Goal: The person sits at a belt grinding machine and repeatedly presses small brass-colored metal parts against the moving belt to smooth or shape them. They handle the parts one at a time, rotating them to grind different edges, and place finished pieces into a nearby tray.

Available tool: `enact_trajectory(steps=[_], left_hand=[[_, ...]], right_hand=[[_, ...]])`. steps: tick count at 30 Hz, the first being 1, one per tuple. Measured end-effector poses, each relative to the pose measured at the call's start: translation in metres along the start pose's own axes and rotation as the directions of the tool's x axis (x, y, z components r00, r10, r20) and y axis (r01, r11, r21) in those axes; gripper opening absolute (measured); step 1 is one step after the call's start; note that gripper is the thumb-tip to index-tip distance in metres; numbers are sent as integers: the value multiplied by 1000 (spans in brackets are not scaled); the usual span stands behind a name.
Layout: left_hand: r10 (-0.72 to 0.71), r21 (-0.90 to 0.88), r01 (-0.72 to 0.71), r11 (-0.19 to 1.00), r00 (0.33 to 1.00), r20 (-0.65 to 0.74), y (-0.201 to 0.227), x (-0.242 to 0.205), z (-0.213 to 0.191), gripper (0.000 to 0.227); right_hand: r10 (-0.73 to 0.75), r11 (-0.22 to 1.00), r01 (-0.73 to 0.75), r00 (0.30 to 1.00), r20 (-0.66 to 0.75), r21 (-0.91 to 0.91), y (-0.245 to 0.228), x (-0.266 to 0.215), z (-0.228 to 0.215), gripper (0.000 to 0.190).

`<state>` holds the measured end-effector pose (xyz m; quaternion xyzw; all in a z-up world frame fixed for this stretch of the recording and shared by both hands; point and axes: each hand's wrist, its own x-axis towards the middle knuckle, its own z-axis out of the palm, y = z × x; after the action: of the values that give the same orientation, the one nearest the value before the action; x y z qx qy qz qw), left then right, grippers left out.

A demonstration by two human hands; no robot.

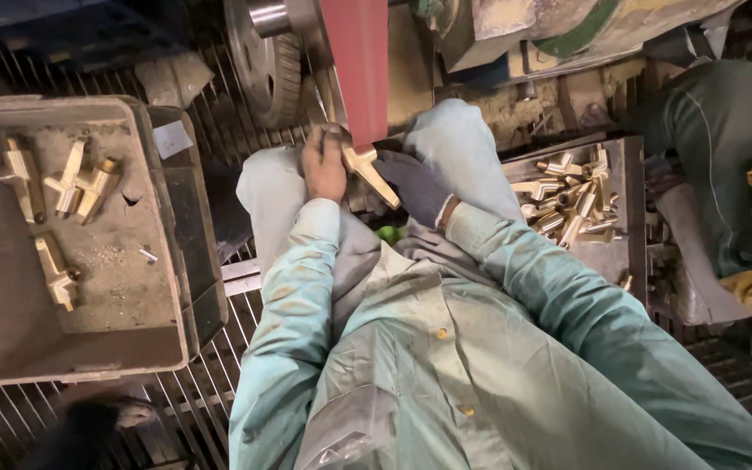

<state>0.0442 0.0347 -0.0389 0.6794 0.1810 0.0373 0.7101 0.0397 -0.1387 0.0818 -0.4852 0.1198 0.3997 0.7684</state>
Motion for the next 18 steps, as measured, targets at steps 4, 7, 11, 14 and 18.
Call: enact_trajectory(steps=[4, 7, 11, 14, 18], left_hand=[[103, 14, -103, 995, 995, -8, 22, -9, 0, 27], [61, 56, -59, 997, 997, -39, 23, -11, 3, 31], [-102, 50, 108, 993, 990, -97, 7, -10, 8, 37], [-152, 43, 156, 987, 984, -93, -5, -8, 9, 39], [-320, -34, 319, 947, 946, -56, -12, -9, 11, 39]], right_hand=[[-56, 998, 59, 992, 109, -22, -12, -9, 8, 26], [-82, 961, 108, 990, 111, -253, -17, -12, 5, 33], [-27, 940, 25, 1000, -2, -340, -7, -6, -6, 37], [-389, 584, 342, 914, 116, -736, 7, 1, -21, 25], [-412, 321, 344, 890, 197, -883, 25, 6, -42, 22]])
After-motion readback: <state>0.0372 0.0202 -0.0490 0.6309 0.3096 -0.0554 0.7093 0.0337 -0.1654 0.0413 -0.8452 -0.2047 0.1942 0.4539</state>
